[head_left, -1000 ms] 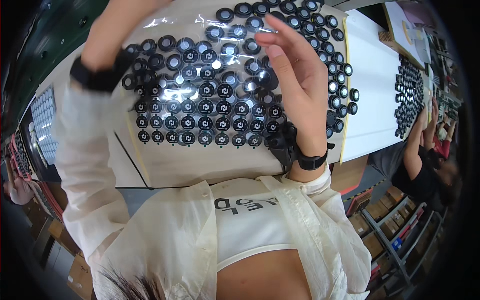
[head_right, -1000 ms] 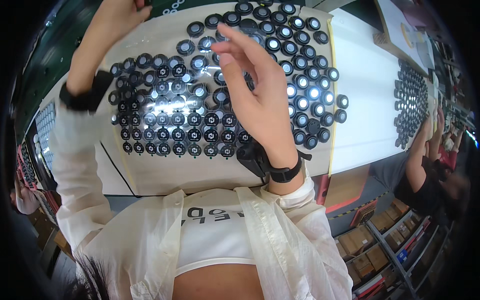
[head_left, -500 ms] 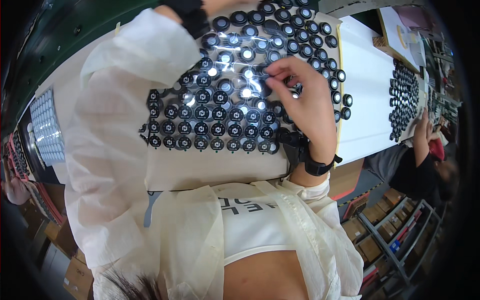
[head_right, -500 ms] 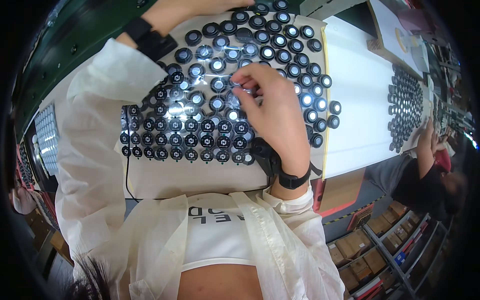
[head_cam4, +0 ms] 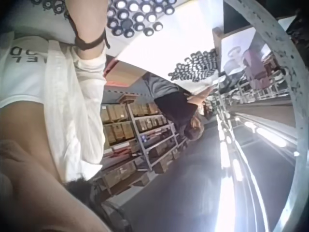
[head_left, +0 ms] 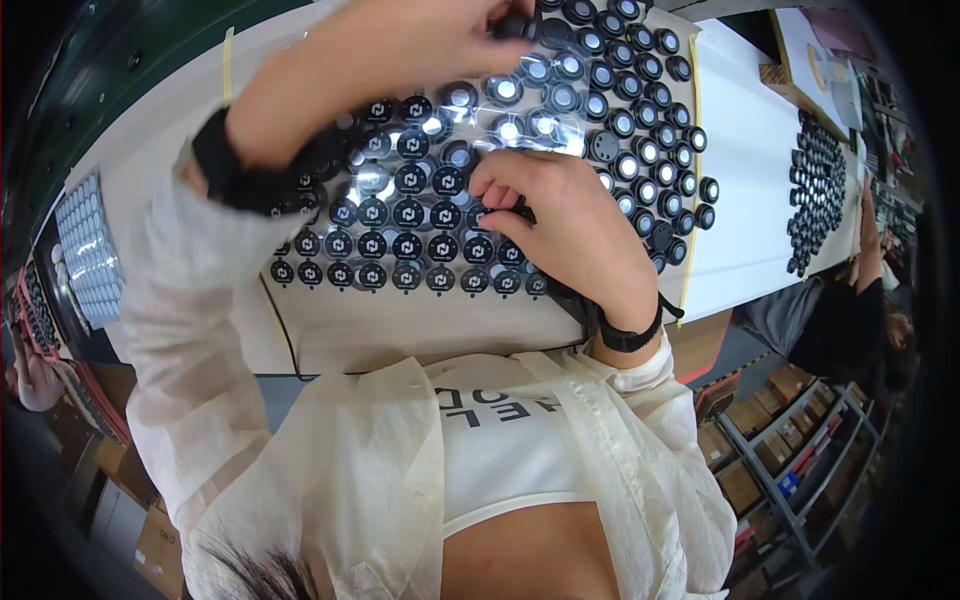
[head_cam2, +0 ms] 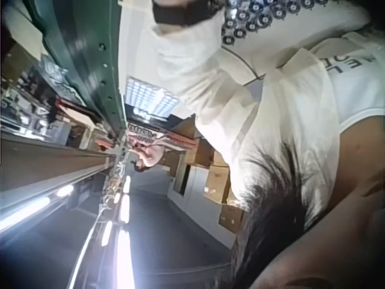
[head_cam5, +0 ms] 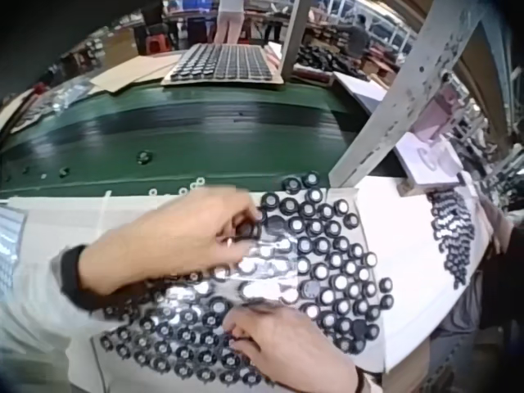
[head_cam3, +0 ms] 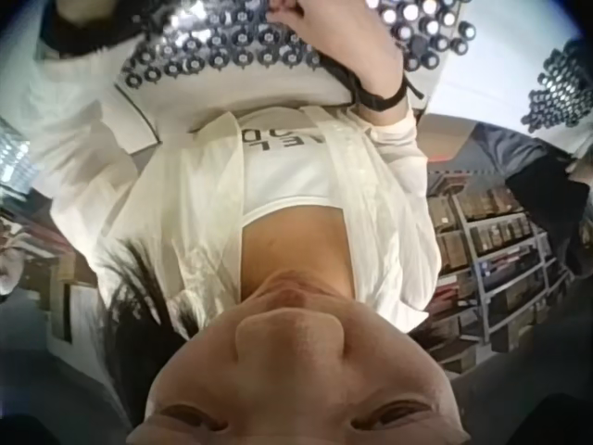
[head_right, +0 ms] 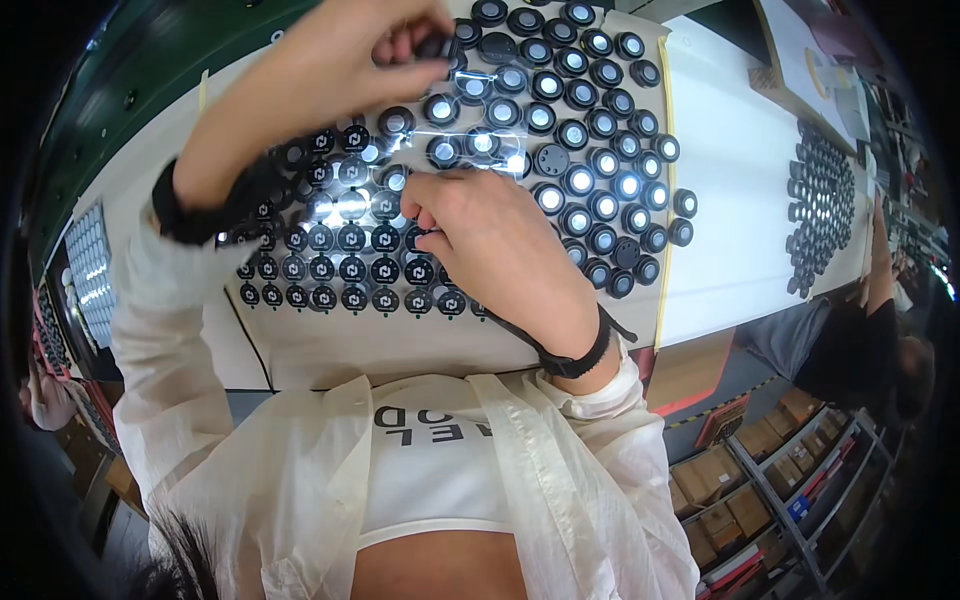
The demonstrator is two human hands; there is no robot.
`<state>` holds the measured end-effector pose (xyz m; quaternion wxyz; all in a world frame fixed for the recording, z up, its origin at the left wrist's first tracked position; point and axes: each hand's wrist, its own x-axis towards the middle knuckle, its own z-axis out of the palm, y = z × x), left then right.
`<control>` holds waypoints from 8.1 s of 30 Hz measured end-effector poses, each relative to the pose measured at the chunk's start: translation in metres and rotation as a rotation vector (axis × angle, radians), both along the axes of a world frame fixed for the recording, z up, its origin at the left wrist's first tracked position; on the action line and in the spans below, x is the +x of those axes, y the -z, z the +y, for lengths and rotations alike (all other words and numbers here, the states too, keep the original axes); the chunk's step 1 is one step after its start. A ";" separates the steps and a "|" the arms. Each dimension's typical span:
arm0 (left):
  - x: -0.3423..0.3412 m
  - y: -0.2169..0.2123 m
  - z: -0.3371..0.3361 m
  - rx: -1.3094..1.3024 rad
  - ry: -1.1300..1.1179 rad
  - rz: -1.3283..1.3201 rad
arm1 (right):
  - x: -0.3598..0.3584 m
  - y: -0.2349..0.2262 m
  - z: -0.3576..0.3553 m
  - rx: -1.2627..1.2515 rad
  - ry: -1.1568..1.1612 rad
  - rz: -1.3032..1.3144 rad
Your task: Sorting small black electronic components and placing them onto a grid-patterned tray.
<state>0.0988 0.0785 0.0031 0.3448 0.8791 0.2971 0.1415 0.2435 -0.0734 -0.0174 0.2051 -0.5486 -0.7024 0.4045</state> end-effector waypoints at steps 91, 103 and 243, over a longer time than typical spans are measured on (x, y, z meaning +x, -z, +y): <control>-0.054 0.020 -0.093 -0.476 -0.239 -0.385 | -0.015 0.000 0.005 0.337 0.459 0.278; -0.077 0.030 0.105 0.587 -0.368 0.292 | -0.005 0.004 0.009 0.260 0.389 0.363; -0.081 0.032 -0.078 0.196 0.119 0.244 | -0.019 0.013 0.013 0.225 -0.016 -0.177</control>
